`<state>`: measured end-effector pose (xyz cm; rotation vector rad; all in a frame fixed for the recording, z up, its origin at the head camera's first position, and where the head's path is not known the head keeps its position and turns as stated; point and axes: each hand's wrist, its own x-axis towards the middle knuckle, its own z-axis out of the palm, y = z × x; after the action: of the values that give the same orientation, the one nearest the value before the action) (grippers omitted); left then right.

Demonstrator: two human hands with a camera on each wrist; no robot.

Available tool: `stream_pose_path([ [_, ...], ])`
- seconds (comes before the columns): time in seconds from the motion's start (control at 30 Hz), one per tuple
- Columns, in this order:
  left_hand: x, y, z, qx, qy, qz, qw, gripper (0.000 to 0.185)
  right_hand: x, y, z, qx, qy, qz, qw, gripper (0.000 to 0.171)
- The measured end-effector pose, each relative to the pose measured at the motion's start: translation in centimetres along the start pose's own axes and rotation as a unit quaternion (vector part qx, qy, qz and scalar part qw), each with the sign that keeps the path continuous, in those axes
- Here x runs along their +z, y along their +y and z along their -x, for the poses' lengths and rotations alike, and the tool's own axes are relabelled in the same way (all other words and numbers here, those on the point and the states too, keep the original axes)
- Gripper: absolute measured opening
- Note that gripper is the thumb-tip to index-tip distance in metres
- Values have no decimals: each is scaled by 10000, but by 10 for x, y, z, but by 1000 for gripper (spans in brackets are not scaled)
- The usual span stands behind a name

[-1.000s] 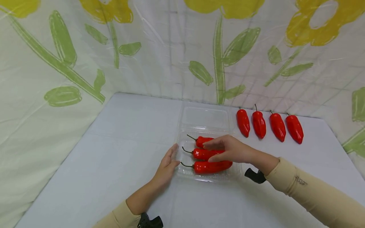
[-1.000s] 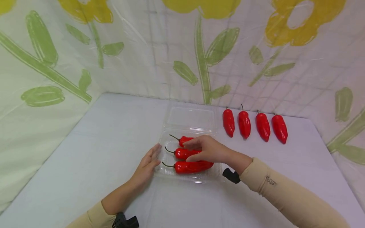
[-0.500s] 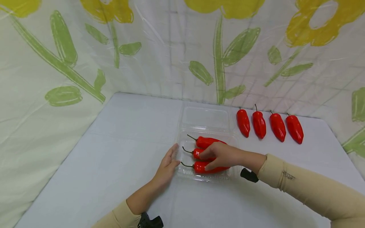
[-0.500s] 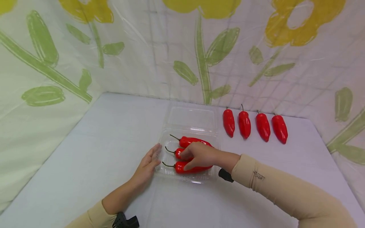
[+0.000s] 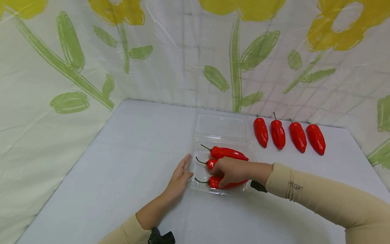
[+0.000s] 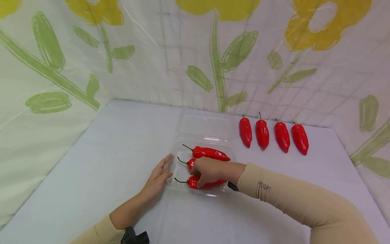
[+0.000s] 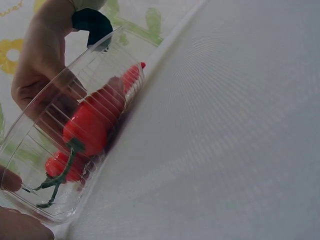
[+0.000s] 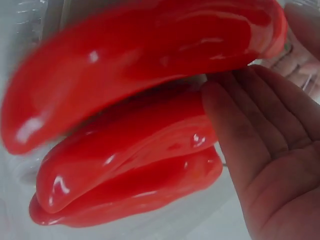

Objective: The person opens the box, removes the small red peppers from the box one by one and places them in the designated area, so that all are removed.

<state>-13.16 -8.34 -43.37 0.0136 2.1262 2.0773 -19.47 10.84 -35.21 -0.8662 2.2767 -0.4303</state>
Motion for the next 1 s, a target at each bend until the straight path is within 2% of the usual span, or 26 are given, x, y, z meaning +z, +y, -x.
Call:
stream_pose_path([
  [0.2,0,0,-1,-79,7,-54,10000,60,7,-5,-4,303,-54,390,9988,45],
  [0.53,0,0,-1,-173,14,-157,9997,59,9,-4,-5,296,-31,493,9983,49],
  [0.8,1,2,1,-190,47,-66,9998,61,11,-5,-2,-33,-57,584,9983,56],
  [1.0,1,2,2,-26,117,11,9999,60,8,-7,3,-257,85,473,9985,59],
])
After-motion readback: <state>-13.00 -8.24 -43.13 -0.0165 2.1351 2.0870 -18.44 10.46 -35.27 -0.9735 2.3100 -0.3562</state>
